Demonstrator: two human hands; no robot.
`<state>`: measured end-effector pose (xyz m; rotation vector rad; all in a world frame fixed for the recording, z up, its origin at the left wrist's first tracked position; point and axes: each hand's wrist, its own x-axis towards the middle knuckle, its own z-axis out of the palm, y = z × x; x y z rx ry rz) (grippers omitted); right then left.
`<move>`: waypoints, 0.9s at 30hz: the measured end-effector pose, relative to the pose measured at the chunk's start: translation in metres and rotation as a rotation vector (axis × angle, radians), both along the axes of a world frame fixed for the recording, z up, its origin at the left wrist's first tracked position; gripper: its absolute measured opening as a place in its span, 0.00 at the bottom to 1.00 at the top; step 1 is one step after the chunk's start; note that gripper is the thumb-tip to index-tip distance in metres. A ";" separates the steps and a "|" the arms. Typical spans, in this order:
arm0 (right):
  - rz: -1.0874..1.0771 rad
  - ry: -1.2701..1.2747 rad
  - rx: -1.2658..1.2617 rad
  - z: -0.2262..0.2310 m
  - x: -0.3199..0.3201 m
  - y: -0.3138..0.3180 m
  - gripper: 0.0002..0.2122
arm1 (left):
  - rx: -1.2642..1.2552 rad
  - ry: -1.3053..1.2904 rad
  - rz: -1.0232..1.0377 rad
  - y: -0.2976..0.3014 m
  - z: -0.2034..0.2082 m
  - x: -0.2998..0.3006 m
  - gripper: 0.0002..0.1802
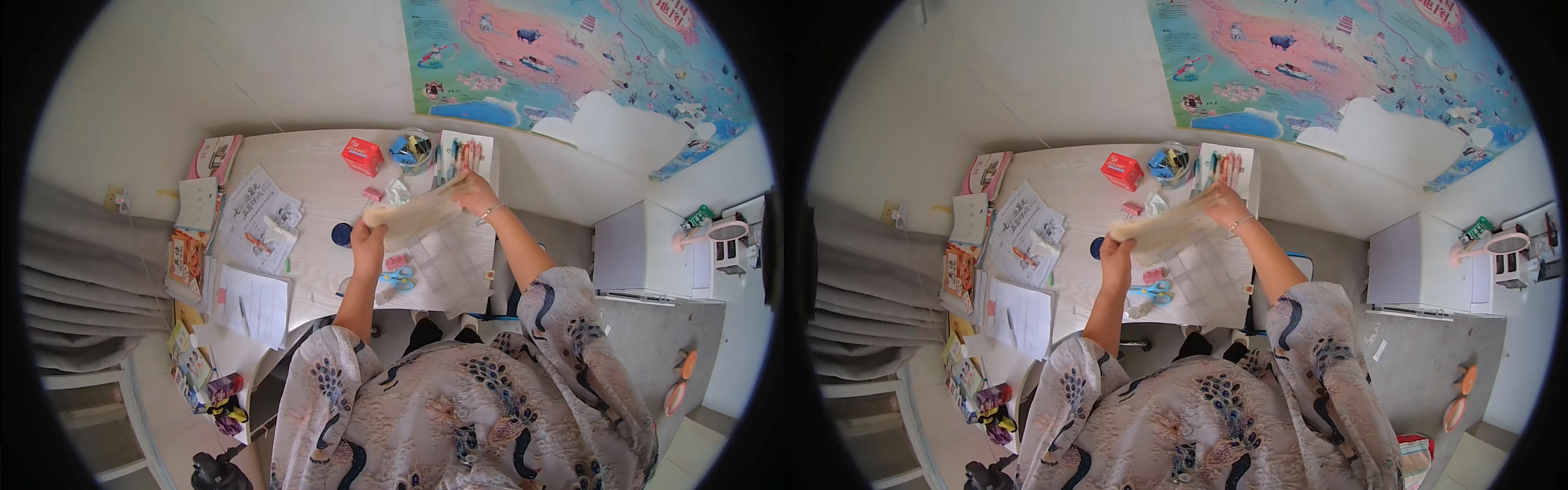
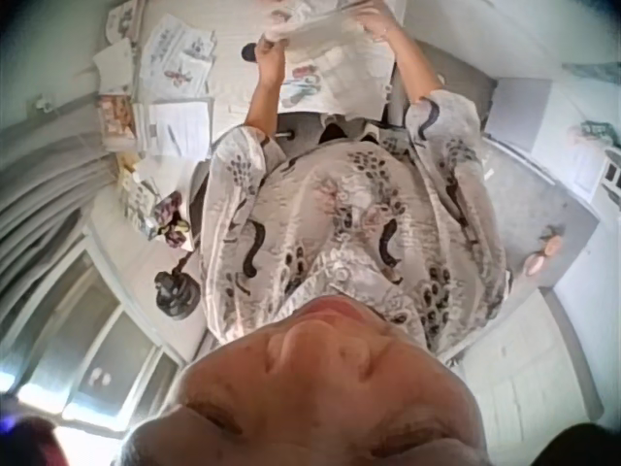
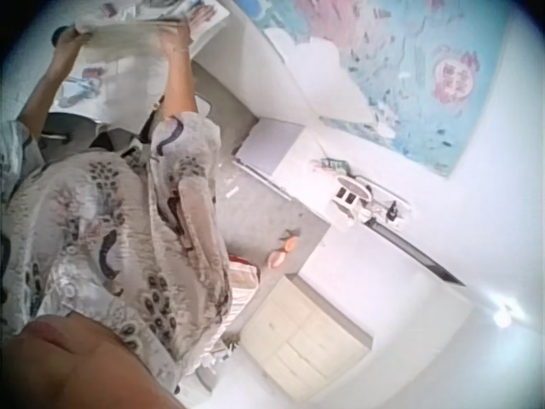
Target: The person organizes a cluttered desk by moving a kettle, wiping surfaces with cloths, and arranging stationery items. They handle a notebook, pens, scissors, and a small red box, placing them into a storage organizer and on the desk surface.
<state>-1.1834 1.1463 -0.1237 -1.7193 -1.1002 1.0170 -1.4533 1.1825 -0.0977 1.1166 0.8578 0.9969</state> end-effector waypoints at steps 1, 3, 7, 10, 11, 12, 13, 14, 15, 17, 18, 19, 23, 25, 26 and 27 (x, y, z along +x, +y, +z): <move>0.013 0.035 0.048 0.005 -0.001 -0.013 0.17 | 0.026 -0.015 0.000 -0.011 0.003 -0.002 0.13; 0.039 0.075 0.211 0.005 0.000 -0.045 0.17 | 0.034 0.054 -0.053 -0.041 0.007 -0.008 0.15; 0.024 0.013 0.271 0.010 -0.005 -0.094 0.18 | 0.258 0.179 -0.064 -0.086 -0.012 -0.012 0.19; 0.023 -0.045 0.137 0.006 0.000 -0.108 0.17 | 0.421 0.330 -0.031 -0.100 -0.009 -0.010 0.24; 0.032 -0.055 0.112 0.000 0.004 -0.110 0.17 | 0.481 0.387 -0.014 -0.102 -0.007 -0.008 0.25; 0.045 -0.052 0.096 -0.008 0.008 -0.110 0.16 | 0.445 0.341 0.010 -0.100 -0.011 -0.009 0.24; 0.060 -0.047 0.079 -0.017 0.010 -0.111 0.15 | 0.408 0.297 0.035 -0.095 -0.019 -0.010 0.23; 0.073 -0.042 0.061 -0.024 0.012 -0.112 0.14 | 0.371 0.253 0.057 -0.090 -0.025 -0.009 0.22; 0.102 -0.064 0.044 -0.024 0.012 -0.113 0.14 | 0.231 0.200 0.087 -0.090 -0.001 -0.001 0.16; 0.168 -0.106 0.012 -0.018 0.009 -0.116 0.13 | 0.299 0.303 0.124 -0.075 0.003 -0.002 0.14; 0.162 -0.107 0.001 -0.014 0.007 -0.120 0.13 | 0.356 0.333 0.128 -0.064 0.002 -0.003 0.16; 0.159 -0.110 -0.007 -0.010 0.003 -0.123 0.12 | 0.324 0.320 0.124 -0.055 0.000 -0.006 0.17; 0.089 -0.069 0.022 -0.014 -0.003 -0.152 0.11 | 0.227 0.219 0.086 -0.022 -0.017 -0.013 0.24; 0.027 -0.067 0.056 -0.027 -0.004 -0.173 0.10 | 0.210 0.182 0.062 -0.011 -0.017 -0.009 0.27; -0.005 -0.066 0.074 -0.032 -0.005 -0.183 0.09 | 0.157 0.218 -0.009 -0.008 -0.010 -0.010 0.29; -0.022 -0.068 0.040 -0.031 -0.009 -0.190 0.09 | 0.094 0.219 -0.055 -0.002 -0.013 -0.013 0.29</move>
